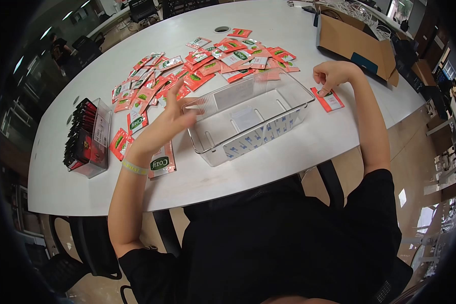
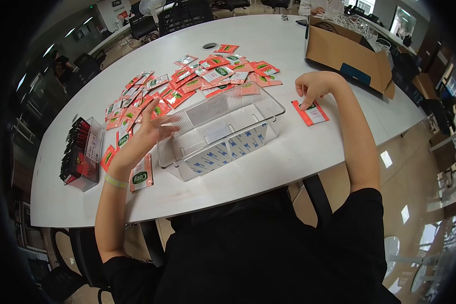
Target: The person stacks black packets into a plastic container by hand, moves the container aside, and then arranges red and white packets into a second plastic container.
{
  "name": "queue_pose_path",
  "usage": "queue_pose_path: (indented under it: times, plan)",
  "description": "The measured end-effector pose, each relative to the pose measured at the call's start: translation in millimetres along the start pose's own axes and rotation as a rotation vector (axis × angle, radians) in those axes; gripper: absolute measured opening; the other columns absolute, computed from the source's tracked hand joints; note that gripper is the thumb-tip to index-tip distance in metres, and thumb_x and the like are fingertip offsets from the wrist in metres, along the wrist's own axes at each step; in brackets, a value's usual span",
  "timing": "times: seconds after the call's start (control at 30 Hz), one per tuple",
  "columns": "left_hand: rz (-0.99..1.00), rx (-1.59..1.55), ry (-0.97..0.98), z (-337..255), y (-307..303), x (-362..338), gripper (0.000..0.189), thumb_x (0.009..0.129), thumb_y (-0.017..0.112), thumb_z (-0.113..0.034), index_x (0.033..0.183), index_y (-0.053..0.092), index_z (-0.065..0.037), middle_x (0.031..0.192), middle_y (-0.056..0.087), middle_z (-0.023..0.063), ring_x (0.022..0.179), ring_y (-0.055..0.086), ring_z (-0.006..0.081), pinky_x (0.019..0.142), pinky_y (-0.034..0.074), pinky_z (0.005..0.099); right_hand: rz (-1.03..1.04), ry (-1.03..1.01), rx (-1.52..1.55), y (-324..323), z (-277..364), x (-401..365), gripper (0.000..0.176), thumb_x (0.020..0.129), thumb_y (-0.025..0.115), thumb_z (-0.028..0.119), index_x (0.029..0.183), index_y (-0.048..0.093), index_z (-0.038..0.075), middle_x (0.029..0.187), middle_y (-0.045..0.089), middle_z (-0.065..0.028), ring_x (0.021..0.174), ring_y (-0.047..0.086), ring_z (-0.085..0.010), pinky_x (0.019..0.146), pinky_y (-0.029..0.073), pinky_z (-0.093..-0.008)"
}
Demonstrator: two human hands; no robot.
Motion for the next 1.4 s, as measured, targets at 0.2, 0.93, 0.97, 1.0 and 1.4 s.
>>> queue_pose_path:
  times: [0.2, 0.93, 0.97, 1.0, 1.4]
  plan:
    - [0.073, -0.014, 0.04, 2, 3, 7, 0.107, 0.07, 0.073, -0.037, 0.144, 0.0, -0.015, 0.128, 0.044, 0.0247, 0.117, 0.045, 0.0319, 0.104, 0.026, 0.0431, -0.092, -0.123, 0.252, 7, 0, 35, 0.032, 0.073, 0.075, 0.028, 0.069, 0.052, 0.006, 0.063, 0.052, -0.0002, 0.056, 0.051, -0.01, 0.05, 0.041, -0.0258]
    - [-0.232, -0.167, -0.146, 14, 32, 71, 0.035, 0.087, 0.059, -0.033, 0.104, 0.059, -0.002, 0.093, 0.064, 0.003, 0.076, 0.059, 0.0075, 0.064, 0.047, 0.0223, -0.725, -0.586, 0.123, -7, 56, 77, 0.035, 0.078, 0.062, 0.017, 0.11, 0.061, 0.003, 0.093, 0.064, -0.007, 0.08, 0.058, -0.0108, 0.065, 0.047, -0.025]
    - [-0.264, -0.168, -0.168, 15, 29, 71, 0.035, 0.088, 0.059, -0.031, 0.105, 0.058, -0.001, 0.093, 0.064, 0.0036, 0.077, 0.059, 0.0077, 0.064, 0.047, 0.0224, -0.723, -0.586, 0.123, -2, 44, 72, 0.035, 0.078, 0.062, 0.017, 0.11, 0.061, 0.003, 0.093, 0.064, -0.007, 0.08, 0.058, -0.0108, 0.065, 0.047, -0.025]
    - [-0.286, -0.146, -0.207, 17, 26, 72, 0.035, 0.087, 0.06, -0.029, 0.108, 0.057, -0.002, 0.096, 0.065, 0.0048, 0.08, 0.06, 0.0085, 0.067, 0.048, 0.0227, -0.623, -0.461, 0.18, 4, 34, 67, 0.04, 0.074, 0.063, 0.02, 0.111, 0.061, 0.005, 0.09, 0.064, -0.008, 0.073, 0.058, -0.0134, 0.065, 0.048, -0.0269]
    - [-0.228, -0.279, -0.134, 16, 26, 74, 0.038, 0.09, 0.056, -0.03, 0.117, 0.051, -0.004, 0.11, 0.061, 0.0081, 0.096, 0.059, 0.0133, 0.081, 0.048, 0.0257, -0.604, -0.397, -0.168, 5, 56, 65, 0.032, 0.071, 0.054, 0.007, 0.099, 0.066, 0.002, 0.069, 0.063, -0.0107, 0.065, 0.059, -0.0154, 0.062, 0.046, -0.0268]
Point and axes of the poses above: each hand's wrist, its own x-axis towards the middle knuckle, its own y-axis out of the palm, z = x × y, the point moved 2 cm from there along x, towards the middle knuckle
